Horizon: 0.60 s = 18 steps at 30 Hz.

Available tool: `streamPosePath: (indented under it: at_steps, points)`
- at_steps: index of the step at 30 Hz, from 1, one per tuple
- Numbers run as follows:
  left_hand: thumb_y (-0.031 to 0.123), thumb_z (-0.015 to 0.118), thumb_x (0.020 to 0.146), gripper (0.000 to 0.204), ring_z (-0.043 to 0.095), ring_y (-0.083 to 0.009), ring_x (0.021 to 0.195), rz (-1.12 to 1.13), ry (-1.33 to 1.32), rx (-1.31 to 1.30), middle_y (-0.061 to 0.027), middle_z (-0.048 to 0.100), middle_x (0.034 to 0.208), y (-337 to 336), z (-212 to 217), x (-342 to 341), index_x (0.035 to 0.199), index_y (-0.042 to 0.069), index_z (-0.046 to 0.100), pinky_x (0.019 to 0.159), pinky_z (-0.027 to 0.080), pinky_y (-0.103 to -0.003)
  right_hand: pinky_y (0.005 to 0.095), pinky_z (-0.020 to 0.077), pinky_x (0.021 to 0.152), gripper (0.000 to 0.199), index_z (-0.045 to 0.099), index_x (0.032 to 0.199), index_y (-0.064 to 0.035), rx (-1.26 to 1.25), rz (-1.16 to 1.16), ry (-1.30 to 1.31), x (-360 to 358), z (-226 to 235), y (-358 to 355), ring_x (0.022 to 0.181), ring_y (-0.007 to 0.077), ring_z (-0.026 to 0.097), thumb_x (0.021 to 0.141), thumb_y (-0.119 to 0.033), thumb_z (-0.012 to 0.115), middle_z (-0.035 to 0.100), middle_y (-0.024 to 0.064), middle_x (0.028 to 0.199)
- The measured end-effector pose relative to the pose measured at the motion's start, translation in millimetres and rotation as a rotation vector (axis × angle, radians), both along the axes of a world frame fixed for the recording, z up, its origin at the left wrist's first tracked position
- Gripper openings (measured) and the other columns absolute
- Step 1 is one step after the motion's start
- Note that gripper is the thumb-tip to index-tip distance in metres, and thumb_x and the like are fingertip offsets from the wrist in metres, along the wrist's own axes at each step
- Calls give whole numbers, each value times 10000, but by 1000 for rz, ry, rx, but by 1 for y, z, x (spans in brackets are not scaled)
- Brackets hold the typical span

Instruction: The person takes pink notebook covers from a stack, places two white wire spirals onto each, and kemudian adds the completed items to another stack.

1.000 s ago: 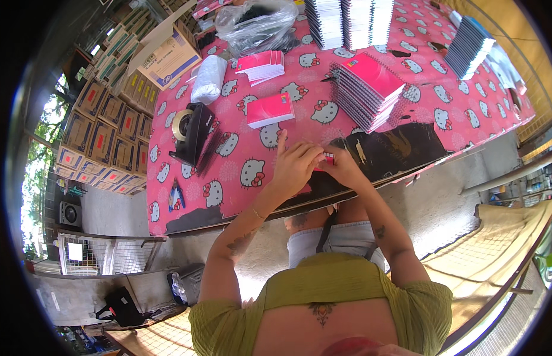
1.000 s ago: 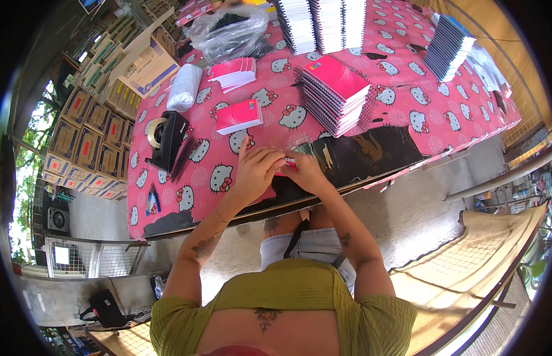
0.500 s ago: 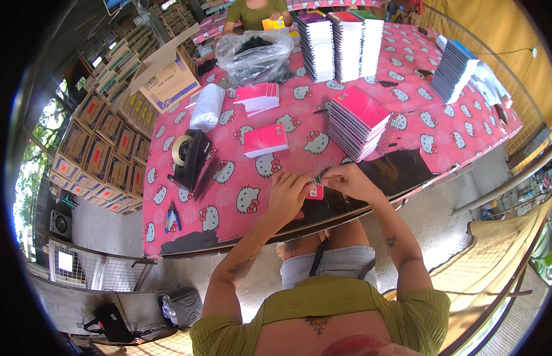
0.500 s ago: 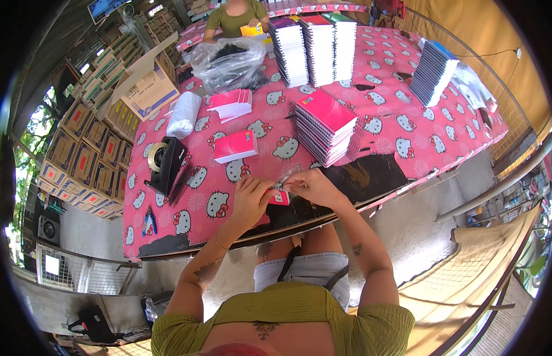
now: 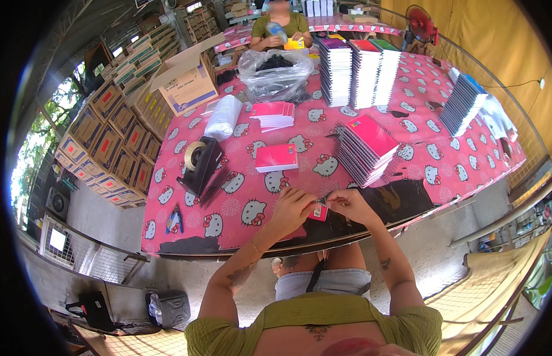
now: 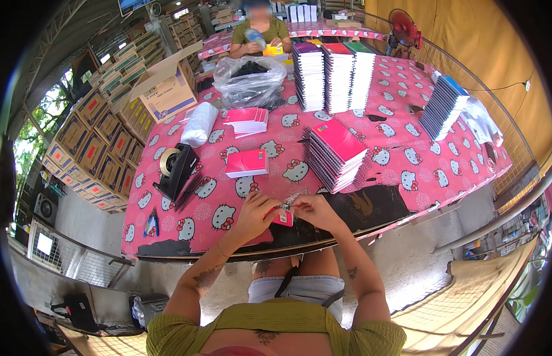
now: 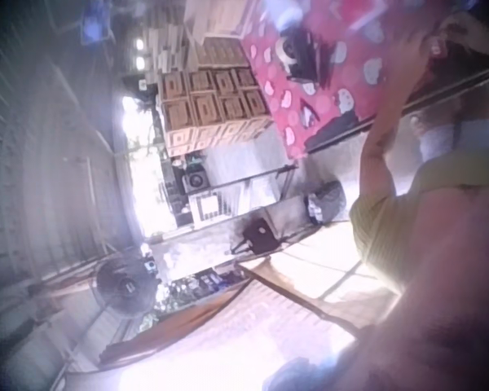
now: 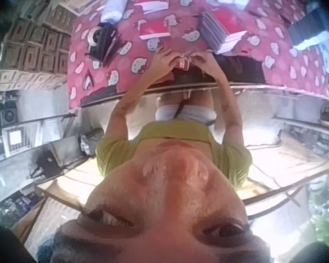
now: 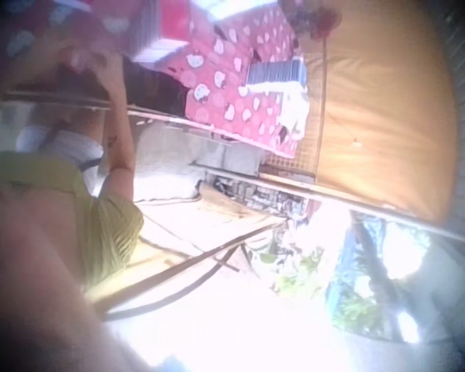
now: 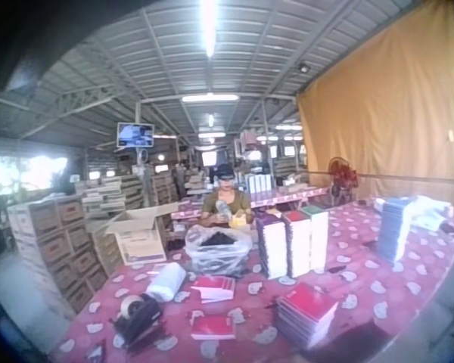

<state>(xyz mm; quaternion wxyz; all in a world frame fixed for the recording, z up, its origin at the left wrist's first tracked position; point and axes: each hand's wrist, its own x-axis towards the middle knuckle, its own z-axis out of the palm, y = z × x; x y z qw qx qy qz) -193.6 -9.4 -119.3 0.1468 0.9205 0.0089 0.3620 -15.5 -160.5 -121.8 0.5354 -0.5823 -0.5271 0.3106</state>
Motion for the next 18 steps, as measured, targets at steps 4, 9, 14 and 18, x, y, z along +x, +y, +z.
streamPosePath:
  at_steps: [4, 9, 14, 18]
  points:
    - [233, 723, 860, 202, 615, -271, 842, 4, 21, -23, -60, 647, 882, 0, 0, 0, 984, 86, 662, 825, 443, -424, 261, 530, 671, 93, 655, 900, 43, 78, -92, -119, -7, 2, 4, 710, 78, 630, 843, -14, 700, 667, 94, 745]
    - [199, 714, 860, 185, 609, -275, 839, -4, 18, -20, -76, 633, 897, -1, 2, -3, 988, 78, 658, 814, 440, -424, 316, 550, 667, 96, 629, 847, 16, 130, -262, -244, -18, -12, 14, 682, 209, 698, 788, -29, 691, 666, 138, 741]
    - [120, 684, 832, 200, 602, -298, 861, 41, -1, 74, -104, 604, 915, -13, 4, -2, 1021, 61, 654, 818, 439, -438, 358, 555, 691, 84, 639, 846, 11, 120, -428, -329, -27, -9, 13, 737, 298, 707, 798, -37, 687, 683, 161, 789]
    - [79, 696, 805, 256, 601, -318, 874, 16, 100, 40, -105, 628, 914, 12, 16, -9, 1059, 77, 664, 850, 434, -458, 359, 546, 739, 135, 681, 941, 3, 322, -454, -365, -27, 34, -10, 835, 318, 706, 813, -33, 707, 694, 172, 850]
